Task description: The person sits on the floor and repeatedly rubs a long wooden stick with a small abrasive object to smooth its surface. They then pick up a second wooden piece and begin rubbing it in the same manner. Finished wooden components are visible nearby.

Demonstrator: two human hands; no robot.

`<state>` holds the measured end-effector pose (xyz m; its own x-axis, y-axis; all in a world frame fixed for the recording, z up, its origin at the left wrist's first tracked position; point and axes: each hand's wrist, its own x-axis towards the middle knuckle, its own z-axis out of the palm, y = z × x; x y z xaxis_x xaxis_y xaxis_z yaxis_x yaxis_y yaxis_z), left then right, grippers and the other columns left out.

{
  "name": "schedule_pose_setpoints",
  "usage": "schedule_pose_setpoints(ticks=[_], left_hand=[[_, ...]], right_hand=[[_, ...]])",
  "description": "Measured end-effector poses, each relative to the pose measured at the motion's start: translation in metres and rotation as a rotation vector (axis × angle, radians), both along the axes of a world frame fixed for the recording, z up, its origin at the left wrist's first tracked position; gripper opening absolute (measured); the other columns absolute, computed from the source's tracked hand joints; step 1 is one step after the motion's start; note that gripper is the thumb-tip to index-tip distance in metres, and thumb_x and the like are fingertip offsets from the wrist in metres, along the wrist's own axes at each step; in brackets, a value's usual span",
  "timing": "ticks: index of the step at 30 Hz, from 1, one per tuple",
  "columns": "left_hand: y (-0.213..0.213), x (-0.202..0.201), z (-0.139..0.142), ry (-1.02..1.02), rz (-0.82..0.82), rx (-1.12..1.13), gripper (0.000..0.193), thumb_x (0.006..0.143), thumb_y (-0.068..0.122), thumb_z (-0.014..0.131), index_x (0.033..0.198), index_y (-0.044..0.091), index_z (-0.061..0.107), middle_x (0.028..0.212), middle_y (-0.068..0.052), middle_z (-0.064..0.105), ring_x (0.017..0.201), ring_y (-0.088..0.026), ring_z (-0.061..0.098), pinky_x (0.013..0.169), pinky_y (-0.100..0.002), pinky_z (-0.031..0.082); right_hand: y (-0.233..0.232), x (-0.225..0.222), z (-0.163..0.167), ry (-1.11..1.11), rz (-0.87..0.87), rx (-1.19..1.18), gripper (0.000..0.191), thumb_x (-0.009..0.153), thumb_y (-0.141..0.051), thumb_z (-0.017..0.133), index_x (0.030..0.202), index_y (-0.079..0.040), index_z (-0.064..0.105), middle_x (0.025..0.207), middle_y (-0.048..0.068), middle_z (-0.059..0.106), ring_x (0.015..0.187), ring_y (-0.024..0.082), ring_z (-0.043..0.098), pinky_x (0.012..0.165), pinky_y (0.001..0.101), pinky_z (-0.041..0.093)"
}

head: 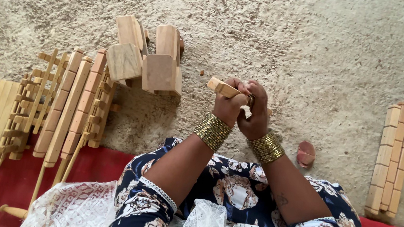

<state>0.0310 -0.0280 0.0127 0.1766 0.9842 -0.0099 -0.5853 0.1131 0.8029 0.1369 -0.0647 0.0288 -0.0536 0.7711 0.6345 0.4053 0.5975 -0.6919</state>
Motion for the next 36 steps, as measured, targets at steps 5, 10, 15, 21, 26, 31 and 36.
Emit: schedule_pose_setpoints(ticks=[5,10,15,21,26,31,36], left_hand=[[0.005,-0.004,0.003,0.076,0.011,-0.063,0.021,0.069,0.000,0.056,0.086,0.009,0.049,0.090,-0.004,0.053,0.085,-0.017,0.052,0.076,-0.030,0.051],[0.008,-0.005,0.007,0.091,0.043,-0.080,0.017,0.069,0.003,0.055,0.083,0.009,0.048,0.096,-0.006,0.054,0.097,-0.019,0.055,0.088,-0.032,0.050],[0.007,-0.001,0.006,0.161,0.025,-0.018,0.017,0.069,0.003,0.057,0.083,0.010,0.049,0.096,-0.006,0.054,0.094,-0.019,0.054,0.086,-0.032,0.051],[0.012,-0.005,0.005,0.098,0.010,-0.045,0.019,0.070,0.002,0.056,0.086,0.008,0.050,0.098,-0.007,0.055,0.095,-0.019,0.054,0.085,-0.032,0.051],[0.007,-0.005,0.006,0.080,-0.044,-0.034,0.021,0.071,0.001,0.056,0.088,0.009,0.048,0.097,-0.007,0.055,0.093,-0.018,0.055,0.084,-0.031,0.052],[0.009,-0.005,0.004,0.069,-0.048,-0.025,0.020,0.072,0.002,0.056,0.089,0.010,0.048,0.096,-0.006,0.055,0.088,-0.017,0.054,0.081,-0.030,0.051],[0.011,-0.002,0.001,0.189,-0.025,0.018,0.018,0.072,0.002,0.058,0.085,0.010,0.048,0.097,-0.006,0.056,0.089,-0.016,0.054,0.080,-0.031,0.052]], right_hand=[[0.015,0.017,-0.027,-0.209,-0.141,-0.230,0.030,0.089,-0.001,0.064,0.118,-0.008,0.059,0.110,0.012,0.066,0.103,0.029,0.067,0.092,0.0407,0.057],[0.019,0.050,-0.059,-0.366,-0.313,-0.312,0.026,0.076,-0.009,0.076,0.099,-0.008,0.064,0.097,0.012,0.069,0.094,0.032,0.064,0.087,0.0471,0.052],[0.017,0.059,-0.063,-0.293,-0.319,-0.506,0.028,0.078,-0.014,0.080,0.100,-0.008,0.064,0.094,0.011,0.067,0.093,0.031,0.064,0.087,0.0464,0.051],[0.021,0.039,-0.038,-0.398,-0.286,-0.564,0.020,0.082,-0.011,0.074,0.101,-0.010,0.066,0.091,0.009,0.070,0.091,0.032,0.067,0.096,0.0527,0.045],[0.014,0.015,-0.023,-0.211,-0.147,-0.193,0.024,0.091,-0.009,0.069,0.113,-0.005,0.061,0.101,0.014,0.067,0.105,0.036,0.064,0.111,0.0528,0.041],[0.016,0.028,-0.037,-0.132,-0.120,-0.435,0.026,0.088,-0.008,0.069,0.113,-0.006,0.062,0.103,0.012,0.069,0.093,0.026,0.070,0.081,0.0389,0.059],[0.020,0.058,-0.058,-0.331,-0.230,-0.606,0.026,0.084,-0.007,0.074,0.109,-0.009,0.065,0.094,0.007,0.072,0.080,0.020,0.070,0.071,0.0343,0.058]])
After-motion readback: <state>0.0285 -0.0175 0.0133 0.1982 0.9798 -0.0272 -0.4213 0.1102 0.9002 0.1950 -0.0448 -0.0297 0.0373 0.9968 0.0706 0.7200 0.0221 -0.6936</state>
